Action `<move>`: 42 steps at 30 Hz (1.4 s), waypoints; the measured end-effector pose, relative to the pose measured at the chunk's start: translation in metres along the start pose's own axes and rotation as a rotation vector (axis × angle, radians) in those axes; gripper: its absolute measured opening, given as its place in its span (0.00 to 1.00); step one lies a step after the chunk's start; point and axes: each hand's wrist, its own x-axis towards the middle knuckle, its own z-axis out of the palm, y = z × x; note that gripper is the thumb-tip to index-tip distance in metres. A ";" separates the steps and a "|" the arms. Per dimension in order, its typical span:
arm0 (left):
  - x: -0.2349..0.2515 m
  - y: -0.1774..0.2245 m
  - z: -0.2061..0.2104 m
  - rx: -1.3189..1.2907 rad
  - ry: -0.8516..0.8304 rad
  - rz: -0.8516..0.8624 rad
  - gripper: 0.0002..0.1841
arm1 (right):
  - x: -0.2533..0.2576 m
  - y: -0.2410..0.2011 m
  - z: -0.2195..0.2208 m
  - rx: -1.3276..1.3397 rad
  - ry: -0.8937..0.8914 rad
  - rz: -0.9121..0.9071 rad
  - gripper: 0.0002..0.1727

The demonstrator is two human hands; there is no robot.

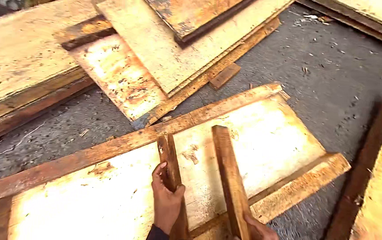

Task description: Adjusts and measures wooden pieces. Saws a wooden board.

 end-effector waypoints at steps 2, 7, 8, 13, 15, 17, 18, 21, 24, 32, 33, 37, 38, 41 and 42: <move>0.001 -0.003 -0.031 0.142 0.024 -0.012 0.49 | 0.018 0.005 0.021 -0.114 -0.061 -0.099 0.27; 0.005 -0.021 -0.085 0.428 0.054 0.104 0.43 | 0.034 0.028 0.044 -0.193 -0.119 -0.176 0.23; 0.004 -0.025 -0.091 0.461 0.056 0.116 0.43 | 0.033 0.033 0.045 -0.198 -0.110 -0.187 0.22; -0.009 -0.046 -0.100 0.522 0.043 0.120 0.42 | 0.030 0.041 0.046 -0.200 -0.044 -0.249 0.20; -0.011 -0.051 -0.099 0.533 0.035 0.115 0.40 | 0.031 0.041 0.046 -0.223 -0.044 -0.275 0.19; -0.009 -0.053 -0.097 0.575 0.027 0.131 0.38 | 0.035 0.042 0.048 -0.252 -0.038 -0.295 0.19; -0.007 -0.051 -0.095 0.598 0.022 0.144 0.36 | 0.038 0.043 0.049 -0.258 -0.033 -0.302 0.20; -0.003 -0.031 -0.088 0.684 0.013 0.187 0.30 | 0.045 0.041 0.038 -0.171 -0.123 -0.244 0.21; 0.004 -0.009 -0.072 0.625 -0.027 0.272 0.30 | 0.061 0.038 0.009 0.054 -0.174 -0.090 0.32; -0.006 0.006 0.032 -0.099 -0.397 -0.364 0.37 | 0.019 0.057 -0.023 0.135 0.121 0.201 0.35; -0.003 0.005 0.041 -0.099 -0.375 -0.395 0.37 | 0.009 0.053 -0.014 0.097 0.073 0.178 0.38; 0.002 0.011 0.059 -0.083 -0.419 -0.444 0.36 | -0.010 0.029 0.027 -0.004 -0.062 0.159 0.52; 0.002 0.012 0.063 -0.095 -0.437 -0.456 0.37 | -0.011 0.026 0.035 -0.032 -0.066 0.173 0.54; -0.001 0.010 0.071 -0.159 -0.415 -0.454 0.40 | -0.009 0.025 0.048 -0.067 0.035 0.177 0.46; -0.001 0.009 0.071 -0.179 -0.402 -0.442 0.39 | -0.006 0.023 0.048 -0.063 0.060 0.176 0.44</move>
